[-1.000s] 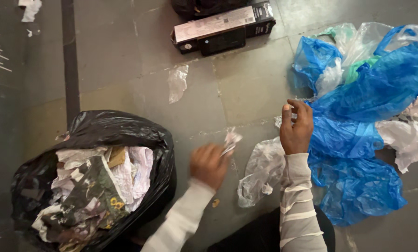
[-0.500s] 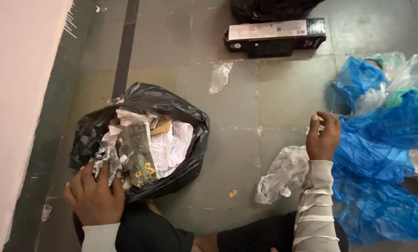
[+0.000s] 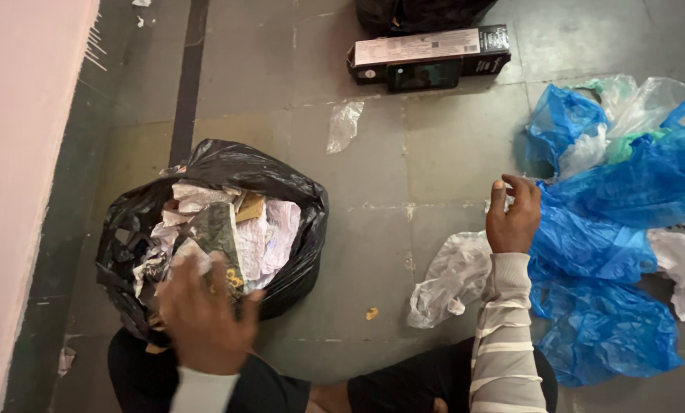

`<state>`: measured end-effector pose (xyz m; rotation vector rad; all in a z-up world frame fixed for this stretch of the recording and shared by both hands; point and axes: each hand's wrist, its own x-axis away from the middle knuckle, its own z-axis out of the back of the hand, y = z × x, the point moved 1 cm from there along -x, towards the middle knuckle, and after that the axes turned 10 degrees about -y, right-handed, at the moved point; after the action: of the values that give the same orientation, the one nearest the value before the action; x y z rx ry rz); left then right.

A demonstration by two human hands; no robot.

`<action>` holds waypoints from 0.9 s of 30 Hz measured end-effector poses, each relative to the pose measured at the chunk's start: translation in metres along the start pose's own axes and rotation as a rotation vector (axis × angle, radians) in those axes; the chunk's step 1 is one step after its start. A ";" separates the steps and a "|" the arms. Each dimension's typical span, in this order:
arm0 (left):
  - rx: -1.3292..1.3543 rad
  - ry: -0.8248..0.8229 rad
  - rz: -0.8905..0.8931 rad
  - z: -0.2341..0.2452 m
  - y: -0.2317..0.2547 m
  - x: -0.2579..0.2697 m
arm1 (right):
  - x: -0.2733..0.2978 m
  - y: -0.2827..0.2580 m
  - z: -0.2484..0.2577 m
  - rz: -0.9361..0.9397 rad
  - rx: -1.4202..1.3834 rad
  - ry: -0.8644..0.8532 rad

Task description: The person sits on the floor and sorts mixed waste by hand, separating paper and cardboard into one black bag and plastic bags into another. They fold and place items into the respective bags throughout the clip.

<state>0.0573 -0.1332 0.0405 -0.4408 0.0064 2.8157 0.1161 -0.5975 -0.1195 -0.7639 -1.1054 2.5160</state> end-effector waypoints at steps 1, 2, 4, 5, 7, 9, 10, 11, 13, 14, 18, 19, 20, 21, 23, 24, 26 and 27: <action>0.037 0.005 -0.059 -0.006 0.014 -0.002 | 0.000 0.000 0.000 -0.009 0.001 -0.002; 0.031 -0.069 -0.099 -0.014 0.030 -0.004 | 0.000 0.000 0.000 0.003 0.003 0.001; 0.084 -0.171 -0.223 -0.034 0.062 -0.010 | 0.000 -0.001 0.000 0.031 0.005 0.005; 0.142 -0.198 -0.309 -0.045 0.076 -0.016 | 0.000 -0.002 0.000 0.033 0.010 0.005; 0.017 -0.357 -0.428 -0.072 0.098 -0.030 | 0.000 -0.003 0.001 0.037 0.020 0.009; -0.171 -0.455 -0.501 -0.098 0.102 -0.045 | 0.000 -0.003 0.002 0.020 0.026 0.012; -0.296 -0.471 -0.514 -0.113 0.101 -0.056 | 0.000 -0.003 0.003 0.010 0.030 0.015; -0.421 -0.485 -0.525 -0.126 0.099 -0.063 | 0.000 -0.003 0.004 0.012 0.030 0.013; -0.387 -0.595 -0.459 -0.145 0.082 -0.071 | -0.001 -0.002 0.004 0.010 0.030 0.010; -0.369 -0.653 -0.424 -0.151 0.071 -0.071 | 0.000 -0.001 0.004 0.002 0.017 0.013; -0.247 -0.620 -0.364 -0.162 0.043 -0.069 | -0.001 0.002 0.002 -0.004 0.007 -0.001; -0.269 -0.678 -0.346 -0.163 0.034 -0.069 | -0.001 0.003 0.002 0.001 0.016 -0.010; -0.292 -0.737 -0.325 -0.163 0.025 -0.068 | 0.000 0.004 0.002 0.006 0.019 -0.015; -0.309 -0.708 -0.325 -0.163 0.017 -0.066 | 0.001 0.005 0.002 0.011 0.022 -0.019; -0.347 -0.639 -0.326 -0.164 -0.002 -0.069 | 0.000 0.007 0.002 0.019 0.038 -0.025; -0.394 -0.620 -0.324 -0.165 -0.012 -0.070 | 0.001 0.009 0.002 0.019 0.052 -0.030; -0.486 -0.580 -0.321 -0.166 -0.033 -0.068 | 0.002 0.012 0.003 0.026 0.103 -0.034; -0.494 -0.592 -0.298 -0.166 -0.042 -0.067 | 0.002 0.014 0.004 0.033 0.139 -0.034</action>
<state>0.1805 -0.1199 -0.0963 0.2901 -0.8123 2.5163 0.1120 -0.6085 -0.1284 -0.7098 -0.9242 2.6099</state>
